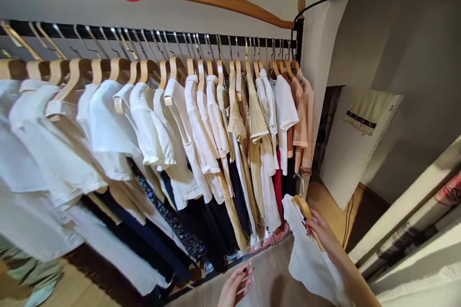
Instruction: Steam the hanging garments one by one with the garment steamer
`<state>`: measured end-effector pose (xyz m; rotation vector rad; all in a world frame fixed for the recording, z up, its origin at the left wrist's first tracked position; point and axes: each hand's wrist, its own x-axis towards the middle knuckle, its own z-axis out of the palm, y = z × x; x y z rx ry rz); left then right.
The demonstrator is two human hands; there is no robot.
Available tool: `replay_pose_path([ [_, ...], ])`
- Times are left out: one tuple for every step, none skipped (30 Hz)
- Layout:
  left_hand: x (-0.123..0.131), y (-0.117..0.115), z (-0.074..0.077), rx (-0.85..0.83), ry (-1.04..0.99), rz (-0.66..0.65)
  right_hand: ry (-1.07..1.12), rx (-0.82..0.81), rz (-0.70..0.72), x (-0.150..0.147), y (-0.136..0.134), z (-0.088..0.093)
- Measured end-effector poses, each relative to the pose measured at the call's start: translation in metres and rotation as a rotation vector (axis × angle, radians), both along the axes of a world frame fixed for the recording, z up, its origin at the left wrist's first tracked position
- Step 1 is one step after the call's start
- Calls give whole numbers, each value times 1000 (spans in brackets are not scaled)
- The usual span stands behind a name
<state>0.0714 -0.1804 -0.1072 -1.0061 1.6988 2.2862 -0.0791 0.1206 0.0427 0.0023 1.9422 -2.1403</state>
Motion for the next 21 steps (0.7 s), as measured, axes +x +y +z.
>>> replay_pose_path([
  [-21, -2, 9, -30, 31, -33, -32, 15, 7, -4, 0, -8],
  [-41, -2, 21, -67, 74, -69, -69, 26, 8, -8, -1, -18],
  [-61, 0, 36, -104, 126, -119, -106, 35, -1, -11, -1, -28],
  [-79, 4, 55, -137, 187, -181, -140, 40, -25, -15, -1, -37],
  [-98, 8, 76, -170, 272, -235, -163, 43, -60, -17, -1, -46],
  [-115, 13, 98, -184, 360, -304, -175, 45, -93, -18, -1, -54],
  [-133, 17, 122, -205, 446, -343, -175, 45, -119, -18, -1, -61],
  [-150, 20, 145, -234, 528, -373, -166, 47, -138, -18, -1, -66],
  [-167, 23, 167, -286, 597, -388, -152, 48, -143, -17, -1, -68],
  [-183, 23, 187, -357, 669, -380, -135, 52, -143, -17, 0, -69],
  [-199, 21, 203, -425, 742, -298, -120, 59, -142, -19, 2, -68],
  [-213, 17, 217, -471, 804, -208, -108, 69, -139, -23, 3, -65],
  [-225, 9, 226, -511, 845, -137, -96, 81, -136, -30, 5, -61],
  [-234, -1, 231, -549, 863, -80, -82, 95, -125, -40, 7, -56],
  [-240, -14, 232, -581, 867, -29, -62, 108, -103, -52, 7, -51],
  [-242, -28, 230, -603, 862, 27, -42, 122, -64, -67, 7, -47],
  [-240, -41, 223, -614, 843, 85, -24, 137, -7, -82, 6, -42],
  [-235, -52, 213, -609, 813, 145, -10, 155, 59, -97, 4, -39],
  [-228, -60, 201, -588, 771, 200, -2, 176, 130, -110, 1, -37],
  [-219, -64, 187, -555, 721, 248, 2, 201, 197, -121, -2, -36],
  [-208, -64, 174, -513, 665, 291, 1, 229, 261, -128, -4, -36],
])
